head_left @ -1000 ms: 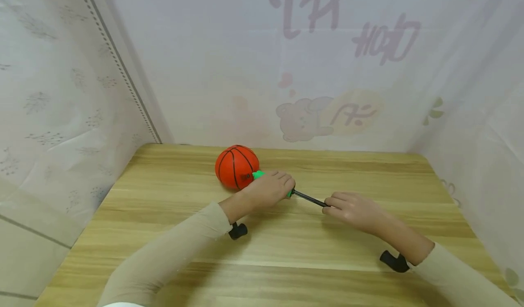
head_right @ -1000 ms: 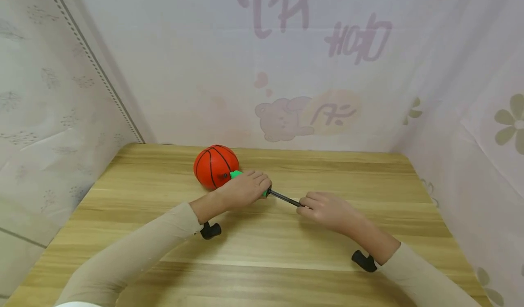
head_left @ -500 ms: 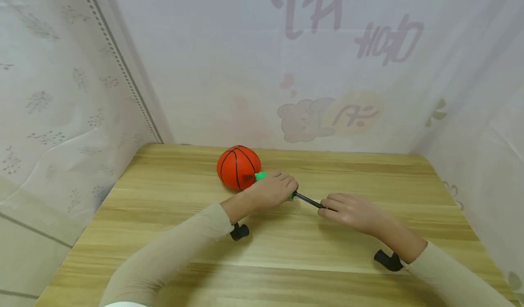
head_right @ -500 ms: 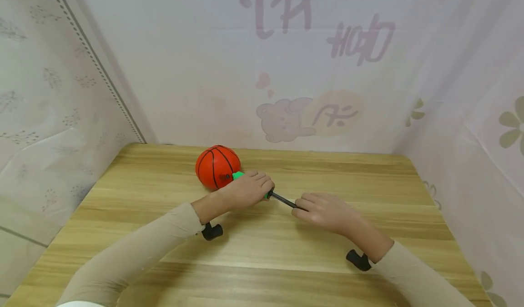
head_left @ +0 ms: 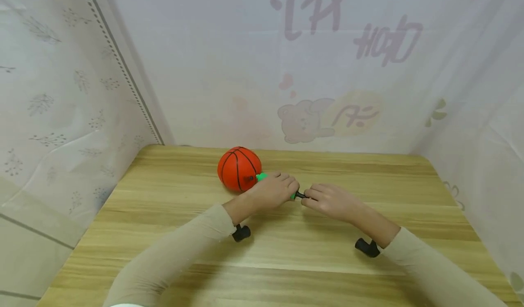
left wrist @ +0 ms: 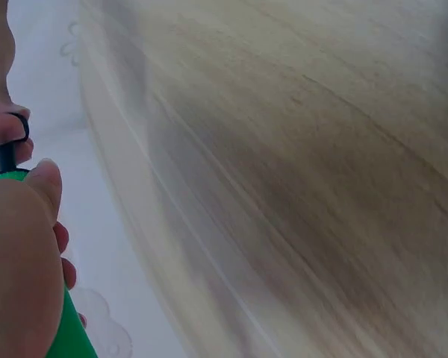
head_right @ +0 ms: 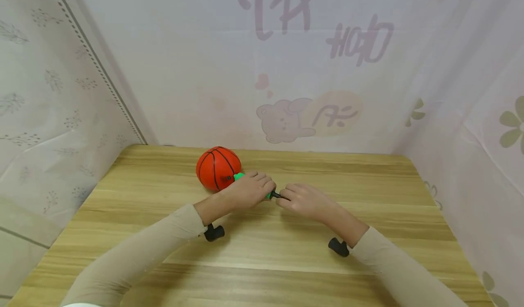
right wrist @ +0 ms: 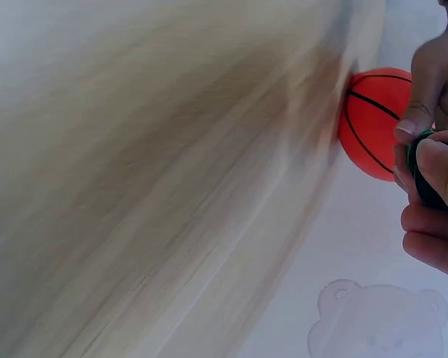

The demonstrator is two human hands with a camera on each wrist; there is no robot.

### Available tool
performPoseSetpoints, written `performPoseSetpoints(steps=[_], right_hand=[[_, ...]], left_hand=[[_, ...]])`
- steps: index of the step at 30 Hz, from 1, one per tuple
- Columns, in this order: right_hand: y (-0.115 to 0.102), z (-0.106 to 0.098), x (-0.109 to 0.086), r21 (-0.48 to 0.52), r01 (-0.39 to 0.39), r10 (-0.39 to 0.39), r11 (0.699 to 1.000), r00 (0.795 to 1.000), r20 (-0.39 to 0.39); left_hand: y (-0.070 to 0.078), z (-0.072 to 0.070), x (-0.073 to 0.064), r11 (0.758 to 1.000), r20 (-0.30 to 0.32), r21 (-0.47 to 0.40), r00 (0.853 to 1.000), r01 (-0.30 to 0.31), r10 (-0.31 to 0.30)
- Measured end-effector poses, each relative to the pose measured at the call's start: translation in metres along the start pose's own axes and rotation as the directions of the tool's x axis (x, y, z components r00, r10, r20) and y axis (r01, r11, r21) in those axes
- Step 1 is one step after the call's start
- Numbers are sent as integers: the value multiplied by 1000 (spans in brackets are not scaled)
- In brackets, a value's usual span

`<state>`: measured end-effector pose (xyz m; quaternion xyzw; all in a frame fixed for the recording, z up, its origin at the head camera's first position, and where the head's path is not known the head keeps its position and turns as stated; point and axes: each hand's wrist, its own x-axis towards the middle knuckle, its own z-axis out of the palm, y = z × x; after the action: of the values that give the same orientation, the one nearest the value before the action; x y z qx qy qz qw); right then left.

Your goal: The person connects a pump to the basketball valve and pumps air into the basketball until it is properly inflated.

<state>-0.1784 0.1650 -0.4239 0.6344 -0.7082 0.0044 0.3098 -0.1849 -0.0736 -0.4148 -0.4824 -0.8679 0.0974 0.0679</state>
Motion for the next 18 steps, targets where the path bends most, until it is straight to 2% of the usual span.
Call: performPoseSetpoints(steps=[5,10,14,18], right_hand=[[-6,-11,-18,26,27,-27,999,999,-24],[-14,-29,-39,36,20,-21,999,1000,5],[-18,-37,-51,14,13,-14,1000,999,48],[-17,-39,-56,-11,6,-6,1000,999,48]], left_hand=[[0,2,-1,1000,16,14,1000,-4,4],[-4,2,-4,999,10,36,1000,-10,10],[-7,1,-5,1000,18,-4,1000,-12,12],[-9,0,-5,999,11,-36,1000,-10,10]])
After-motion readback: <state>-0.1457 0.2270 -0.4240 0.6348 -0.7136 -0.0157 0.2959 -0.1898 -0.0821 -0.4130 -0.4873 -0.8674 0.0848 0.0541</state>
